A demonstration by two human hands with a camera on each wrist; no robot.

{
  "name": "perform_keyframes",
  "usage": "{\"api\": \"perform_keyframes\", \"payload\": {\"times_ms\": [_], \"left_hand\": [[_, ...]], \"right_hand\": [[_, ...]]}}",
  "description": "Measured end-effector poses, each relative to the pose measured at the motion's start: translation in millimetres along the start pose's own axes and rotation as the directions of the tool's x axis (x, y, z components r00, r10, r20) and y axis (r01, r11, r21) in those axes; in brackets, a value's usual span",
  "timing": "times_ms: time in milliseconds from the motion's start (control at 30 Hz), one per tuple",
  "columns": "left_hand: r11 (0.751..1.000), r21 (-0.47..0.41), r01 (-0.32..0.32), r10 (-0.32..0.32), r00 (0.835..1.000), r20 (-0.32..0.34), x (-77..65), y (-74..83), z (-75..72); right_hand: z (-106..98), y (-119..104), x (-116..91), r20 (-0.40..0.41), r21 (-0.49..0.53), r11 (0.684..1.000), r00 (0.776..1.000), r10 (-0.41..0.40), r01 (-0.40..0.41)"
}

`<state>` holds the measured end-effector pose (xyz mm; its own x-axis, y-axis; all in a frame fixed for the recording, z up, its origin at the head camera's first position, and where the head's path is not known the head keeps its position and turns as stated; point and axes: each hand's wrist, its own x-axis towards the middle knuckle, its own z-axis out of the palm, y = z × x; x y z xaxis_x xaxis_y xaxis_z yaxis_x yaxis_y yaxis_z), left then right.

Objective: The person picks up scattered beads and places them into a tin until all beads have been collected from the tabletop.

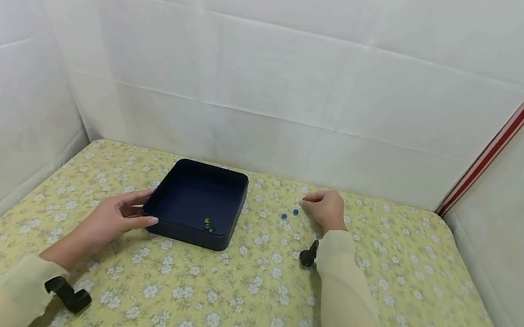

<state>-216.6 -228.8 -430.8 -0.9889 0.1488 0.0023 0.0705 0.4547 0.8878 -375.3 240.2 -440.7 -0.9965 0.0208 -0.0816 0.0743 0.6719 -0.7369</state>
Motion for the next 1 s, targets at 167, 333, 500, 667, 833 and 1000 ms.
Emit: {"api": "perform_keyframes", "payload": {"times_ms": [167,333,500,667,833,1000], "left_hand": [[1.000,0.008,0.012,-0.012,1.000,0.002,-1.1,-1.7,-0.2],[1.000,0.019,0.020,-0.020,1.000,-0.001,-2.3,-3.4,-2.3],[1.000,0.022,0.017,-0.017,1.000,-0.002,-1.8,-2.2,-2.8],[1.000,0.015,0.017,-0.017,1.000,-0.003,-0.8,-0.6,-2.1],[1.000,0.007,0.010,-0.010,1.000,0.000,0.3,-0.8,-1.2],[1.000,0.002,0.003,-0.003,1.000,0.005,1.5,-0.8,0.1]], "right_hand": [[2.6,1.9,-2.5,0.007,0.015,1.000,1.000,0.015,-0.015],[4.8,1.1,-4.9,0.011,0.005,1.000,1.000,0.003,-0.003],[4.4,0.3,-3.2,0.002,-0.014,1.000,1.000,-0.015,0.015],[2.9,-2.1,-3.8,0.004,-0.014,1.000,1.000,-0.016,0.016],[1.7,-1.9,-4.4,-0.001,-0.020,1.000,1.000,-0.014,0.014],[0.4,-1.9,-5.7,-0.007,-0.019,1.000,1.000,-0.005,0.005]]}}
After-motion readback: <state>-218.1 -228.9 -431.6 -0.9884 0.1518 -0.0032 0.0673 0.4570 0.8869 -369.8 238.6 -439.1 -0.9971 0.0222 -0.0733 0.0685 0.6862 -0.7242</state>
